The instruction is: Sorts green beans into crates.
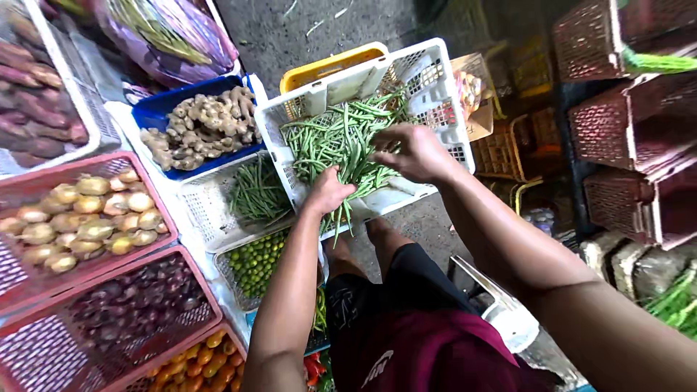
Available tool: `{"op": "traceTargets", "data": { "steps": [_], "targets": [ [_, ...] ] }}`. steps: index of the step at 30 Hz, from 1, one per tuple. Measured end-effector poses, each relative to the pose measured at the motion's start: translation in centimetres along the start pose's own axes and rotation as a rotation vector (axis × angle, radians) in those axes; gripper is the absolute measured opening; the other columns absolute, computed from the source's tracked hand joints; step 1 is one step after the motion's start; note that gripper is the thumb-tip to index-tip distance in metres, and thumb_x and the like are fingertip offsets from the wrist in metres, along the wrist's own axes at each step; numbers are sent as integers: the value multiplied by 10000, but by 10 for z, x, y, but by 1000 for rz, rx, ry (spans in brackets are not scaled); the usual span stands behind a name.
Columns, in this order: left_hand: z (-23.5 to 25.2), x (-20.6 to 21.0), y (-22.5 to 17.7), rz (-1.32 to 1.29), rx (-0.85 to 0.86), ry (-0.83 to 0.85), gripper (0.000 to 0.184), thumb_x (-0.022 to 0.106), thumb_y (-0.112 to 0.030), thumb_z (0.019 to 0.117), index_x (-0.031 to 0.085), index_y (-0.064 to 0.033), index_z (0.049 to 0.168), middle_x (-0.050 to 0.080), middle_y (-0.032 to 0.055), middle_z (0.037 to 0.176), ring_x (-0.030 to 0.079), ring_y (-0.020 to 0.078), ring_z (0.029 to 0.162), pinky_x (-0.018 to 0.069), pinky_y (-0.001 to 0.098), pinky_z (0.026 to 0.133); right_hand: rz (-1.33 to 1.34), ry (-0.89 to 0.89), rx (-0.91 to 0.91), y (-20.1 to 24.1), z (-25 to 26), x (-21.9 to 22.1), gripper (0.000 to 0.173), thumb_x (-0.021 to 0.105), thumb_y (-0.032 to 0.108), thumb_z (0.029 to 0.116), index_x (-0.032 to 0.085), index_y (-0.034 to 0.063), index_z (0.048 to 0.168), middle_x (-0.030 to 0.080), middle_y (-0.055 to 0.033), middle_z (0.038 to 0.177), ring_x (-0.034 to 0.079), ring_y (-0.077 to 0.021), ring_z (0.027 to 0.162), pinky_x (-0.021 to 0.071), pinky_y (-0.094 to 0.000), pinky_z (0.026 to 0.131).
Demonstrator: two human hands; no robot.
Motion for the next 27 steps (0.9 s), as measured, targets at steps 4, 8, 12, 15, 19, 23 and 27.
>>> {"op": "traceTargets", "data": {
  "steps": [4,8,12,15,19,23,27],
  "targets": [
    [4,-5,-1,35,19,21,495,826,-151,799,649,-57,1252,724,136,1101,713,235,994,596,492,873,-75,243,-35,11,18,20,156,744,299,929,791,188,1029,755,-33,1013,712,-215,982,564,-551,919],
    [-23,-19,-4,-226,53,60,482,811,6,795,623,-14,1238,719,135,1034,715,193,858,621,376,786,150,113,-98,8,10,-22,113,695,155,958,735,74,1027,728,-62,1004,699,-177,953,582,-455,904],
    [-42,-31,-5,-470,120,110,391,720,56,753,661,-25,1130,727,76,912,695,137,744,611,294,697,499,-77,-76,-20,2,-86,69,644,152,928,692,104,926,700,18,879,659,-75,811,579,-295,769],
    [-43,-33,-5,-503,127,150,388,713,44,751,657,-30,1128,729,70,914,699,135,747,614,288,707,488,-110,-1,-45,6,-92,39,673,168,886,668,131,874,681,34,822,639,-61,750,559,-271,715],
    [-41,-32,1,-499,139,221,380,726,-1,743,663,-42,1115,740,67,910,714,140,743,628,304,716,760,-209,48,-67,18,-67,40,593,66,946,615,94,927,736,-25,896,726,-149,848,625,-366,826],
    [-37,-25,2,-470,129,238,384,733,2,758,663,-48,1133,743,64,952,725,151,792,636,323,752,973,-314,299,-80,40,-5,138,484,180,1073,597,101,1067,513,46,673,505,-93,534,517,-305,550],
    [-32,-20,-4,-436,87,233,388,715,8,767,652,-36,1147,735,70,931,717,151,783,628,313,753,906,178,299,-44,39,48,324,441,343,1092,655,102,1062,450,61,623,369,-50,472,333,-230,440]
  ]
}}
Point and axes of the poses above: each hand's wrist, its own z-axis towards the middle knuckle, its own x-axis out of the palm, y = z × x, the point moved 6 cm from there along z, towards the middle knuckle
